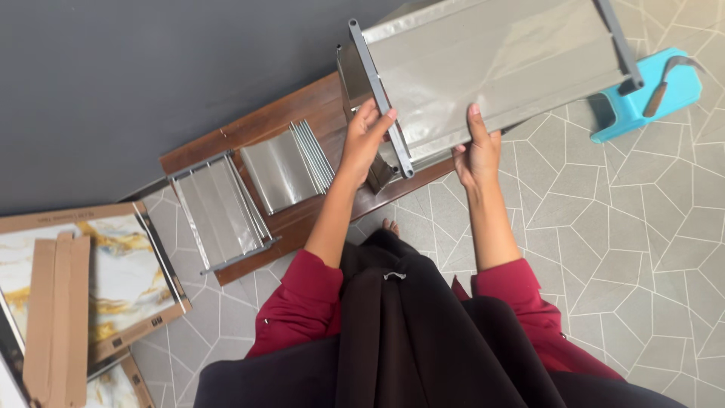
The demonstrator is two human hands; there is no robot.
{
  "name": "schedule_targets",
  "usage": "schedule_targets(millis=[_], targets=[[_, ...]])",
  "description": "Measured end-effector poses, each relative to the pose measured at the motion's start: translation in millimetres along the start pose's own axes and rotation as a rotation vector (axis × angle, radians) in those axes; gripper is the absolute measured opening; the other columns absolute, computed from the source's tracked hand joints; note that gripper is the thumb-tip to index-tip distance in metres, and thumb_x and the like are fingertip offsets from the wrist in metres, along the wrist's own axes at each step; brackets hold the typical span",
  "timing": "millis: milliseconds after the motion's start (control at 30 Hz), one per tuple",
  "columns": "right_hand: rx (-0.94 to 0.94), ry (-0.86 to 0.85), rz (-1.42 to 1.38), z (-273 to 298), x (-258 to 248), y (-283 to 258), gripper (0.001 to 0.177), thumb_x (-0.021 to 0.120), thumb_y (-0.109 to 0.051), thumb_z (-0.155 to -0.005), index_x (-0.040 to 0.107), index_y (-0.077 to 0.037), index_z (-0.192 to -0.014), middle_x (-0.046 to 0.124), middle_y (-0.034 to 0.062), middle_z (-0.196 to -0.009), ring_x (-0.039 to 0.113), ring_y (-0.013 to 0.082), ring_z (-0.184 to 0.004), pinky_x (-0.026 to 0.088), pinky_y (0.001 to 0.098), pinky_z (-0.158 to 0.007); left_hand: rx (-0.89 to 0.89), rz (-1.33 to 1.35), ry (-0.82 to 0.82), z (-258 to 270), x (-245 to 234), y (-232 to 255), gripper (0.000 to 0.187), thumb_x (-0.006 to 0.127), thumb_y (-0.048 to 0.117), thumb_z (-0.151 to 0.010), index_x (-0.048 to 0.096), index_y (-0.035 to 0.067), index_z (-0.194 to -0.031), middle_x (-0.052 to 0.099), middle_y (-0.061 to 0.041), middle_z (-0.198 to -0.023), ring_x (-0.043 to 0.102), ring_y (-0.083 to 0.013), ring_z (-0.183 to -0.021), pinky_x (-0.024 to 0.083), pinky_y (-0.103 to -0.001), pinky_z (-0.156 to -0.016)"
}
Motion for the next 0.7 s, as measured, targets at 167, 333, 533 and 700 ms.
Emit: schedule_targets(millis=[167, 333, 533, 700], targets=[[0.075, -0.005, -0.038, -13, -3, 22, 0.03, 0.072, -0.028, -0.099, 0.062, -0.009, -0.119, 0.069, 0.0012, -0.103, 0.067, 0.0079, -0.075, 0.04, 0.0173, -0.045, -0.028, 0.031, 0.042, -9, -6, -5, 0.055, 0.064, 0.031, -0.099, 0.052, 0.005, -0.146, 0.066, -0.01, -0.13, 0.063, -0.0166, -0.109, 0.053, -0.037, -0.087], [0.072, -0.001, -0.034, -19, 1, 29, 0.029, 0.075, -0.027, -0.1, 0.061, -0.008, -0.117, 0.067, 0.0012, -0.1, 0.065, 0.0077, -0.073, 0.04, 0.0177, -0.044, -0.07, -0.026, 0.089, -15, -13, -6, 0.057, 0.062, 0.033, -0.099, 0.047, 0.008, -0.147, 0.063, -0.01, -0.135, 0.062, -0.0177, -0.119, 0.053, -0.041, -0.093], [0.071, -0.001, 0.013, -17, -1, 31, 0.031, 0.075, -0.027, -0.098, 0.061, -0.007, -0.116, 0.067, 0.0035, -0.097, 0.066, 0.0087, -0.071, 0.044, 0.0187, -0.045, -0.073, -0.004, 0.082, -9, -16, -12, 0.059, 0.062, 0.035, -0.099, 0.048, 0.006, -0.149, 0.063, -0.016, -0.136, 0.062, -0.0238, -0.118, 0.055, -0.045, -0.094], [0.051, -0.039, -0.023, -17, -4, 29, 0.029, 0.076, -0.025, -0.102, 0.061, -0.004, -0.115, 0.066, 0.0067, -0.098, 0.066, 0.0111, -0.071, 0.045, 0.0198, -0.046, -0.075, -0.014, 0.093, -11, -10, -12, 0.061, 0.061, 0.037, -0.098, 0.044, 0.011, -0.15, 0.064, -0.012, -0.133, 0.064, -0.0214, -0.113, 0.057, -0.041, -0.09]])
Point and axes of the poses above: each hand's wrist, its own z-axis away from the middle knuckle, its own x-axis out of the palm, y = z × x, the point moved 4 cm from there along -z, towards the middle knuckle
